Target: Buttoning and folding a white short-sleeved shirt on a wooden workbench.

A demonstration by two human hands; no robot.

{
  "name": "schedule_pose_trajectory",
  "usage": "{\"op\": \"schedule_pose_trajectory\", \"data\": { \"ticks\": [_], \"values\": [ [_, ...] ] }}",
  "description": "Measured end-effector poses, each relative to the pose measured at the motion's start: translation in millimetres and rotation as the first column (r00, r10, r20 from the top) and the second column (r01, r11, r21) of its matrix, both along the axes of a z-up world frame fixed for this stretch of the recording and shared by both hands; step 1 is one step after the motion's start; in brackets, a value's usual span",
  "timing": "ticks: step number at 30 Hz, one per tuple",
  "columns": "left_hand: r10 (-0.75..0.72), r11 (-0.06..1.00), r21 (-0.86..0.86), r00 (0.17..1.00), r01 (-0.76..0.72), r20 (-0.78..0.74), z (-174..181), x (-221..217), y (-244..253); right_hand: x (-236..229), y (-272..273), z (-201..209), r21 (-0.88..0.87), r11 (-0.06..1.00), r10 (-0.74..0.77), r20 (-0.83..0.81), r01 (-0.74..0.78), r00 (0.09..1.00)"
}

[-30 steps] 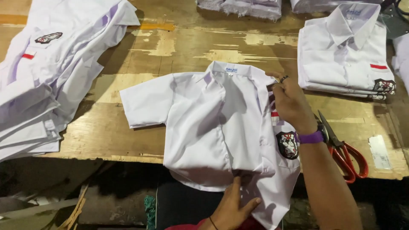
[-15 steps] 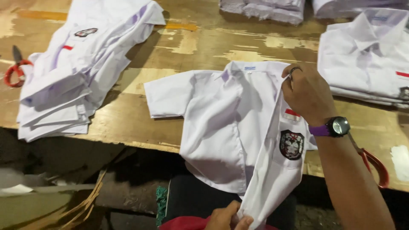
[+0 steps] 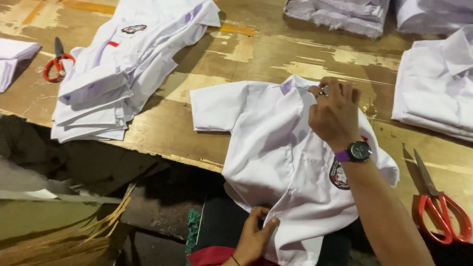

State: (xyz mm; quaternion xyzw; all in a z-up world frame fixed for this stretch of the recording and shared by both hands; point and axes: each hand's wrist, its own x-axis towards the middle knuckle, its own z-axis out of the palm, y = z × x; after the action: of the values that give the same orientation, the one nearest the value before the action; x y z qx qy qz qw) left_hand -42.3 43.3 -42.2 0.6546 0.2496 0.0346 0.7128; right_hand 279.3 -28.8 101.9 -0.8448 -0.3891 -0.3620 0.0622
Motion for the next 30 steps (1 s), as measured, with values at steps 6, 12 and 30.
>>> {"op": "schedule_pose_trajectory", "data": {
  "ticks": [6, 12, 30],
  "values": [
    [0.105, 0.960, -0.253, 0.992, -0.119, -0.068, -43.7, -2.9, -14.0, 3.1, 10.4, -5.9, 0.050, 0.996, -0.056, -0.257, 0.071, 0.965],
    [0.326, 0.677, -0.530, 0.853, -0.511, -0.406, -46.5, -6.3, -8.7, -6.4, 21.4, -0.3, 0.170, 0.983, -0.006, -0.379, 0.076, 0.925],
    [-0.262, 0.915, -0.367, 0.938, 0.166, -0.229, 27.1, -44.2, 73.2, 4.1, -108.8, 30.1, 0.279, 0.924, -0.050, -0.591, 0.262, 0.805]
  ]
}}
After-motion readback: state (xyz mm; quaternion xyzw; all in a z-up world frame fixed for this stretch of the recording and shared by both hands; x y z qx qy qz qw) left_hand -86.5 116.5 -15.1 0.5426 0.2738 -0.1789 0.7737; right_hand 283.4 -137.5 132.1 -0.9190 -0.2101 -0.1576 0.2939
